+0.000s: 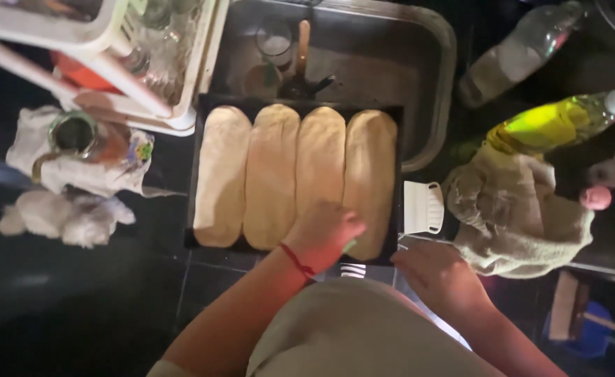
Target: Perform various bakery tasks including shaping dough, arranging it on trays, cleaning the workspace, and using a stand mixer.
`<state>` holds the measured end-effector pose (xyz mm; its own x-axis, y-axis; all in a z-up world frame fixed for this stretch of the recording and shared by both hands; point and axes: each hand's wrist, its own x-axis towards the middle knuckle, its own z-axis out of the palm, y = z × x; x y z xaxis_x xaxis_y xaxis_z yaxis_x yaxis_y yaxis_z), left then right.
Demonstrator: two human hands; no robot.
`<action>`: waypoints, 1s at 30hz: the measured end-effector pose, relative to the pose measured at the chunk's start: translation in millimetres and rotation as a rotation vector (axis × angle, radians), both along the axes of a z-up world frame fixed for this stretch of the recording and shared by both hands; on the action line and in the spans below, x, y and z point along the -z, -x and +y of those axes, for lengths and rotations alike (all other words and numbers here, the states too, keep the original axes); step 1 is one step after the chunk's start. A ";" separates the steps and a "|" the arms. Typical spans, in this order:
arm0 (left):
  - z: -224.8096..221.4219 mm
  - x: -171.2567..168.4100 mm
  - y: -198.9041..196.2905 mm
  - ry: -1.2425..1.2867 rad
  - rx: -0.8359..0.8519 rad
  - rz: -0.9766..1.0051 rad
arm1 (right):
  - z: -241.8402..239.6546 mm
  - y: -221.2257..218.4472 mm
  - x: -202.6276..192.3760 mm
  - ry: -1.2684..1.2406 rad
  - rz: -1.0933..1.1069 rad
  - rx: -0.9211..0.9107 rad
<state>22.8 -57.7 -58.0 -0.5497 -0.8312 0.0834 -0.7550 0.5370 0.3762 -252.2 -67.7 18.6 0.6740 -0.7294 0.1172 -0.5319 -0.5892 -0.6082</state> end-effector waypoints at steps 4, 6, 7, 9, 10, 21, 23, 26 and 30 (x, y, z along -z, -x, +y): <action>2.2 14.2 -18.5 0.224 -0.021 0.119 | -1.9 -12.6 26.6 0.241 0.187 0.014; 3.7 33.6 -9.9 0.341 -0.044 0.255 | -2.5 -17.6 38.0 0.326 0.239 0.109; 4.6 33.2 -5.0 0.314 -0.051 0.229 | -3.3 -23.6 32.6 0.319 0.230 0.115; 6.1 29.2 5.2 0.289 -0.040 0.209 | 0.2 -30.4 34.4 0.315 0.229 0.140; 6.4 25.0 10.8 0.250 -0.053 0.167 | 3.8 -30.9 40.9 0.318 0.240 0.161; -11.4 35.7 -6.3 0.221 0.027 0.205 | 43.9 -69.9 39.5 0.159 0.414 0.456; -19.3 14.0 -14.4 0.097 0.009 0.351 | 48.9 -80.8 46.0 0.125 0.436 0.562; -19.6 24.6 -11.2 0.090 -0.052 0.368 | 43.8 -80.3 57.2 0.205 0.404 0.544; -16.1 -18.6 -12.2 0.118 -0.019 0.454 | 29.0 -76.2 31.4 0.532 0.378 0.419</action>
<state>35.1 -73.8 -39.4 -0.4203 -0.8112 0.4065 -0.5385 0.5836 0.6078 -176.0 -38.7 -12.8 0.4181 -0.8425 0.3397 -0.8900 -0.4548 -0.0326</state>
